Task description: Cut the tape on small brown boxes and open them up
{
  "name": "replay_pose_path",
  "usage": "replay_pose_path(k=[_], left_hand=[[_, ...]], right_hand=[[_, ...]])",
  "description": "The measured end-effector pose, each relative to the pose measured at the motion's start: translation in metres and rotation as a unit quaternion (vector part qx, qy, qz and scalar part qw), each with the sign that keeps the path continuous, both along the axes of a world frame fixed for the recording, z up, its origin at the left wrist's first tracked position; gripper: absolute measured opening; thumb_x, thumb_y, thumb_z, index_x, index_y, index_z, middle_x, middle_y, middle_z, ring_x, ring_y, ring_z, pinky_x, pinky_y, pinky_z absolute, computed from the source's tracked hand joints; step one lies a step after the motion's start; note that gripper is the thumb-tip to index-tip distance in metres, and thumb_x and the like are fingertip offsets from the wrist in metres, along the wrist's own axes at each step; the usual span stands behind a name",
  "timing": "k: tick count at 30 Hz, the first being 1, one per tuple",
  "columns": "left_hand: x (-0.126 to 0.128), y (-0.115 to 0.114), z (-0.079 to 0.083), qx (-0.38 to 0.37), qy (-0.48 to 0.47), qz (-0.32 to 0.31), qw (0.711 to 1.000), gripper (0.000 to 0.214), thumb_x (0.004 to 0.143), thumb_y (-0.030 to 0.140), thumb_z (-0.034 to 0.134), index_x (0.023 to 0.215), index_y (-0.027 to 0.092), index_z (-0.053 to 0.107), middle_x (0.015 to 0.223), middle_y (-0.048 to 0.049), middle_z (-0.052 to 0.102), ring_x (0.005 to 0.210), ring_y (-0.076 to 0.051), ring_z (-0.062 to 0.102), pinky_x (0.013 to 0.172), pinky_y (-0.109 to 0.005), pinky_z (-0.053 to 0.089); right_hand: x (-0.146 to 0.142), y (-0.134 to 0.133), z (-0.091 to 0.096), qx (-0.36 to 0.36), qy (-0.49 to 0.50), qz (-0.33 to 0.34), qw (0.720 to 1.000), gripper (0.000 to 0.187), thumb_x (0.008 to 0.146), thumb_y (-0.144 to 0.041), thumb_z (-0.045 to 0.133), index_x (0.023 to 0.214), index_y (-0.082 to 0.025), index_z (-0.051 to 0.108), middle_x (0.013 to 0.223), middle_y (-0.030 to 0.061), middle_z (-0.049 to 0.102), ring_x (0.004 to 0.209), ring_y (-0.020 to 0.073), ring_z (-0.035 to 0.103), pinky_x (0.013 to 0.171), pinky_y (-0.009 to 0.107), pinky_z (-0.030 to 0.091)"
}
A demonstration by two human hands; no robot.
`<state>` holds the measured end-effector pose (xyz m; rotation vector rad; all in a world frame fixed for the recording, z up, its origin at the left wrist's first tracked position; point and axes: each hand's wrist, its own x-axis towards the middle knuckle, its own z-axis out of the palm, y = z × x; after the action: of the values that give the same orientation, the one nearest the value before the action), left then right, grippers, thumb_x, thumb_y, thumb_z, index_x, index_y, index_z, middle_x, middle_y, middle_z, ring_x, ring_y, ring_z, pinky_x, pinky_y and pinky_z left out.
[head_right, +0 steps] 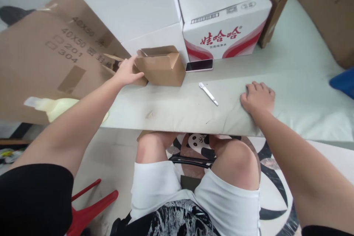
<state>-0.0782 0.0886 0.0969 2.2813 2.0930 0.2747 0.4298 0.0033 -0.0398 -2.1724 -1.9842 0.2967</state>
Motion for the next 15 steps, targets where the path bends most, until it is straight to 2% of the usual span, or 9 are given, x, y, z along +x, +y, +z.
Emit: replay_pose_path(k=[4,7,9,11,13,15], left_hand=[[0.011,0.020,-0.015,-0.019,-0.044,0.080,0.996,0.095,0.080,0.040,0.074,0.164,0.028,0.033,0.157,-0.0169,0.051,0.150,-0.045,0.041,0.122,-0.068,0.033],[0.014,0.034,-0.027,0.052,-0.129,0.104,0.985,0.087,0.072,0.031,0.079,0.154,0.032,0.049,0.156,-0.0146,0.045,0.153,-0.046,0.032,0.125,-0.068,0.026],[0.010,0.048,-0.030,0.073,-0.203,0.113,0.970,0.070,0.066,0.023,0.081,0.134,0.028,0.066,0.155,-0.0111,0.041,0.157,-0.046,0.021,0.127,-0.069,0.018],[0.004,0.060,-0.028,0.050,-0.256,0.120,0.958,0.044,0.062,0.015,0.082,0.105,0.020,0.072,0.150,-0.0089,0.041,0.157,-0.046,0.015,0.128,-0.067,0.012],[0.000,0.065,-0.025,0.045,-0.287,0.103,0.951,0.029,0.061,0.010,0.082,0.084,0.017,0.066,0.143,-0.0072,0.042,0.155,-0.041,0.019,0.131,-0.062,0.011],[0.004,0.056,-0.023,0.086,-0.318,0.053,0.943,0.030,0.062,0.009,0.085,0.076,0.017,0.060,0.137,-0.0054,0.045,0.151,-0.035,0.027,0.133,-0.058,0.012]], right_hand=[[0.003,0.006,-0.008,0.010,0.002,-0.012,1.000,0.054,0.100,-0.032,0.034,0.140,-0.009,0.061,0.162,0.0224,0.050,0.152,0.0375,0.041,0.122,0.057,0.031],[0.003,0.009,-0.012,0.011,-0.009,-0.024,1.000,0.054,0.099,-0.032,0.034,0.140,-0.009,0.061,0.161,0.0227,0.051,0.152,0.0371,0.042,0.122,0.056,0.032],[0.003,0.010,-0.015,0.015,-0.018,-0.028,0.999,0.055,0.097,-0.032,0.036,0.140,-0.009,0.061,0.159,0.0226,0.052,0.152,0.0370,0.043,0.122,0.056,0.033],[0.003,0.010,-0.018,0.032,-0.021,-0.028,0.999,0.054,0.096,-0.032,0.038,0.139,-0.009,0.062,0.158,0.0219,0.054,0.150,0.0373,0.045,0.121,0.056,0.035],[0.003,0.011,-0.021,0.055,-0.019,-0.030,0.998,0.053,0.094,-0.032,0.041,0.137,-0.010,0.064,0.156,0.0210,0.057,0.148,0.0378,0.048,0.120,0.058,0.037],[0.004,0.012,-0.025,0.071,-0.017,-0.034,0.997,0.053,0.094,-0.032,0.042,0.136,-0.011,0.064,0.153,0.0210,0.059,0.146,0.0380,0.051,0.119,0.058,0.039]])
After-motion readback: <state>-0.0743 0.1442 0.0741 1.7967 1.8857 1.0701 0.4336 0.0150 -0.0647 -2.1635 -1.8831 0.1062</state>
